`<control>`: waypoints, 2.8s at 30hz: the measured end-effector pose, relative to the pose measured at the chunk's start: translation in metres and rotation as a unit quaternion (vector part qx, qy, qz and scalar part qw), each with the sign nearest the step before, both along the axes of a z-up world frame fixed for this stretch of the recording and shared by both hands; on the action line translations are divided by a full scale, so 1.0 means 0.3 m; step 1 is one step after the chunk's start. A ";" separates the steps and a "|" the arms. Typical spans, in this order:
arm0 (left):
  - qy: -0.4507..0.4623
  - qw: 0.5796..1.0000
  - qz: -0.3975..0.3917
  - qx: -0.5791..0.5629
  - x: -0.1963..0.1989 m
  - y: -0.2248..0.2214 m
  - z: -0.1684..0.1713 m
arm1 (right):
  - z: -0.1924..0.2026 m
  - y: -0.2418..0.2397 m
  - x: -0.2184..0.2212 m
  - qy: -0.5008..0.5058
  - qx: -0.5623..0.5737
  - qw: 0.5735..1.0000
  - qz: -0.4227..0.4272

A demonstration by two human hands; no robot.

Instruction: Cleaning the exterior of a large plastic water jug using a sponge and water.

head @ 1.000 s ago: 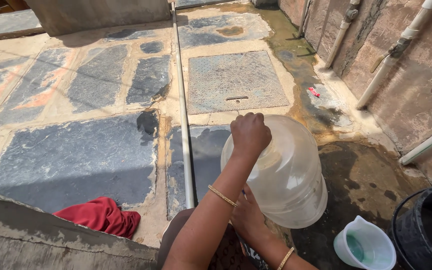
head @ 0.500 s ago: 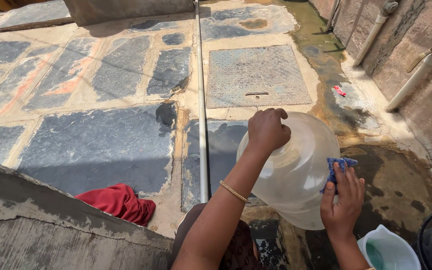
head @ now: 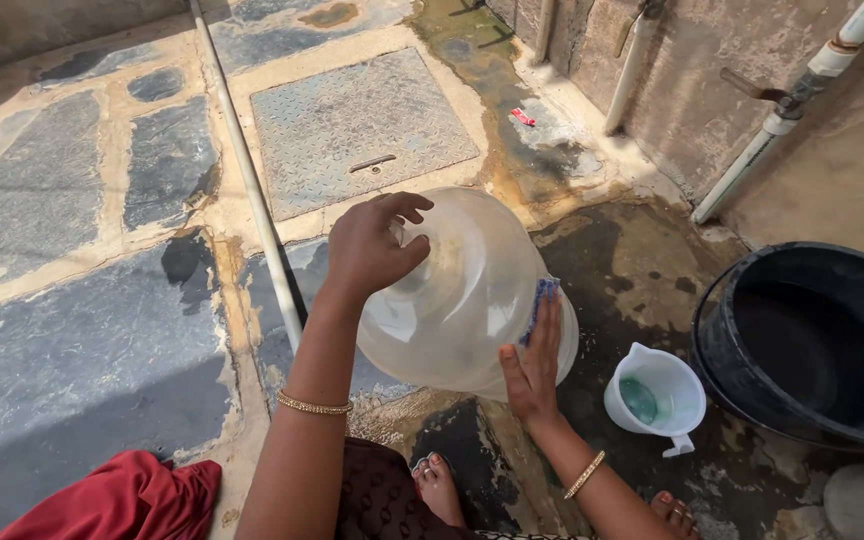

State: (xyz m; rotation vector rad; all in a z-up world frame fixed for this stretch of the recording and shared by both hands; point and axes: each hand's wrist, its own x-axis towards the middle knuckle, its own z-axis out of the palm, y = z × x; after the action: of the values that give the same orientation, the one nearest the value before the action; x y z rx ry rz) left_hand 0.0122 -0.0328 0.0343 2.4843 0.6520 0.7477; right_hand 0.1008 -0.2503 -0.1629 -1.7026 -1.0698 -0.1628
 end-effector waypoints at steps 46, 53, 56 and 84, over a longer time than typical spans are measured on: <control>0.030 0.973 0.221 -0.055 -0.190 0.144 -0.151 | -0.469 -0.053 0.287 0.669 0.042 0.733 -0.113; -0.008 0.967 0.230 0.111 -0.110 0.085 -0.215 | 0.110 0.000 -0.119 0.203 0.021 0.979 0.020; -0.013 0.959 0.250 0.131 -0.117 0.087 -0.248 | -0.040 -0.020 -0.070 0.169 -0.013 0.985 -0.037; 0.045 0.958 0.255 0.121 -0.087 0.094 -0.219 | 0.062 -0.033 -0.187 0.092 -0.014 0.995 0.032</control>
State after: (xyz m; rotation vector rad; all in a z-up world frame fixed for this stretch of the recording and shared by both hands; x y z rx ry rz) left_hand -0.0140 -0.0046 -0.0314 2.6036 1.3383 0.9475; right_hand 0.0448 -0.2603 -0.1445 -1.6695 -0.9916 0.0501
